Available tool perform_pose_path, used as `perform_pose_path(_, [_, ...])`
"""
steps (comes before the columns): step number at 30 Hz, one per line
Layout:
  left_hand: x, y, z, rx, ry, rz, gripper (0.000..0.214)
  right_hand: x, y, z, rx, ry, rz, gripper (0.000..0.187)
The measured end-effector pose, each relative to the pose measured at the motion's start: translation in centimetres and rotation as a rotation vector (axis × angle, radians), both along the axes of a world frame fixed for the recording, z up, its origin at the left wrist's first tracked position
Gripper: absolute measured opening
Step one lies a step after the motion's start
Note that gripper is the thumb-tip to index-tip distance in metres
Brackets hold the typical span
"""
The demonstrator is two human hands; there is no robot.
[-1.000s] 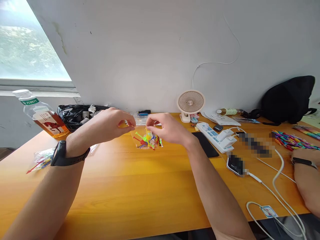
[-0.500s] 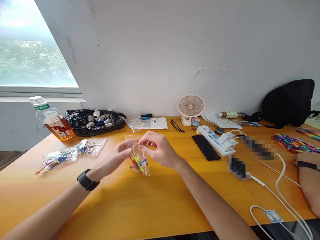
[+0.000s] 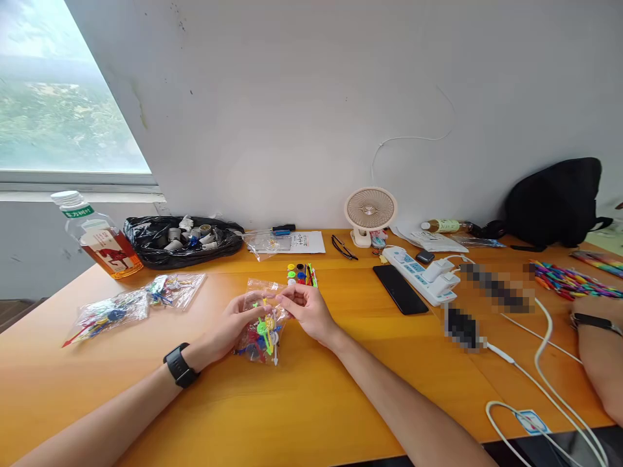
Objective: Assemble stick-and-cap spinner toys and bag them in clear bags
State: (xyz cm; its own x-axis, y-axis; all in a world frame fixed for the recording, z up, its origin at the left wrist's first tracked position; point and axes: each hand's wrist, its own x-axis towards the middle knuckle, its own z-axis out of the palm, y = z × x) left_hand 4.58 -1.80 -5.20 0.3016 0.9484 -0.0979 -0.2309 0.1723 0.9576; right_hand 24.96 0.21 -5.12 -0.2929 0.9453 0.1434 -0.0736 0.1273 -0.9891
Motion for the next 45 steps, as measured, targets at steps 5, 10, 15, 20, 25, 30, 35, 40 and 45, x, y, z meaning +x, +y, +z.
perform_pose_path(5, [-0.4, 0.1, -0.4, -0.011, 0.012, -0.075, 0.038, 0.5, 0.0, 0.8, 0.127, -0.046, -0.027, 0.039])
perform_pose_path(10, [-0.2, -0.1, 0.2, 0.028, 0.063, -0.009, 0.024, 0.5, -0.5, 0.9, 0.152, -0.120, 0.016, 0.044])
perform_pose_path(15, [-0.4, -0.1, 1.2, 0.122, 0.055, 0.003, 0.015, 0.4, -0.7, 0.8, 0.192, -0.186, -0.026, 0.045])
perform_pose_path(20, [-0.8, 0.1, 1.2, 0.147, 0.104, -0.055, 0.009, 0.5, -0.7, 0.9, 0.217, -0.214, -0.036, 0.044])
perform_pose_path(25, [-0.8, 0.1, 1.3, 0.186, 0.115, -0.051, 0.006, 0.3, -1.1, 1.0, 0.241, -0.243, -0.034, 0.043])
perform_pose_path(30, [-1.1, 0.1, 1.6, 0.108, 0.152, -0.103, 0.009, 0.1, -1.6, 1.2, 0.287, -0.255, -0.043, 0.043])
perform_pose_path(35, [-1.4, 0.4, 1.2, 0.102, 0.108, -0.057, 0.005, 0.6, -1.0, 1.2, 0.261, -0.174, -0.082, 0.042])
perform_pose_path(40, [-1.3, 0.5, 1.3, 0.119, 0.123, -0.059, 0.027, 0.8, -0.2, 1.1, 0.119, -0.062, 0.002, 0.039])
perform_pose_path(45, [-1.6, 0.7, 1.4, 0.152, 0.099, -0.030, 0.034, 1.1, 0.2, 1.0, 0.025, -0.043, -0.001, 0.040])
